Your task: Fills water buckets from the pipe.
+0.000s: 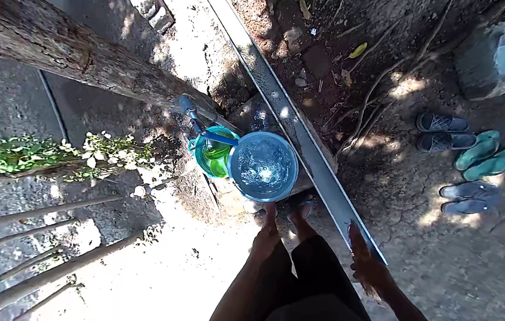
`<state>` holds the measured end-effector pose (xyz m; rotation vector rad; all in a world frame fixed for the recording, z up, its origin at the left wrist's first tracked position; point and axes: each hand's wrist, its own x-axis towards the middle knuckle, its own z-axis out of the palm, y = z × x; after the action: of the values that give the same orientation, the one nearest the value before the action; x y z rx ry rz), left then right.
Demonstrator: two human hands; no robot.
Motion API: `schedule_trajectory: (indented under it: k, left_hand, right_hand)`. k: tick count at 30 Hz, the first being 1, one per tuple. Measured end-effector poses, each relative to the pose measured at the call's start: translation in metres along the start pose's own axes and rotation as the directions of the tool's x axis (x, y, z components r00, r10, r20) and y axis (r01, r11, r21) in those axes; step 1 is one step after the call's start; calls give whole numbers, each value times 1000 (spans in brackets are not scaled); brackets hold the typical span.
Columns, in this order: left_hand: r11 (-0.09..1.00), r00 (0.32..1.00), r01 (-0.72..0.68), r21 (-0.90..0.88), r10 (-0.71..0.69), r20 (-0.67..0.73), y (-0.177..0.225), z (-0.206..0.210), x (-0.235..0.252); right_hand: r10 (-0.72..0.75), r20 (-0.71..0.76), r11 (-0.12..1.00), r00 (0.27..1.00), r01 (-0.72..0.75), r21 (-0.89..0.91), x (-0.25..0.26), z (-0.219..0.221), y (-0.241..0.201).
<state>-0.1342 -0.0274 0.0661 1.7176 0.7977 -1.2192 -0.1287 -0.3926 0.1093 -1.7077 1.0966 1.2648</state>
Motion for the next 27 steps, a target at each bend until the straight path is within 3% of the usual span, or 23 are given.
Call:
schedule_trajectory:
  k: [5,8,13,16,19,21,24,27]
  left_hand:
    - [995,985,13,-103,-30,-168,-54,-8,-23]
    - [994,971,59,-93,-79,-227,-88,-22,-23]
    - [978,985,-10,-209,-26,-173,-118,-66,-16]
    - [969,995,-75,-235,59,-74,-142,-100,-6]
    - [951,985,-162,-265,172,14,-202,-131,18]
    - [960,981,-178,-218,189,34,-255,-164,30]
    - [962,999,-44,-270,44,-6,-351,-222,17]
    - [828,968,119,-549,-220,-122,-459,-272,5]
  right_hand:
    - [-133,26,990,991,134,-52,10,14,-38]
    - [-308,38,949,951,310,-66,-10,42,-79]
    - [-577,119,816,808,563,131,-29,130,-124]
    - [-584,197,807,787,589,37,-23,205,-131]
    - [-547,165,829,821,558,-29,-16,293,-124]
    - [-506,100,862,857,504,49,-7,359,-114]
    - [-422,16,896,907,414,159,-3,438,-110]
    - [-504,-92,801,859,504,322,-3,471,-137]
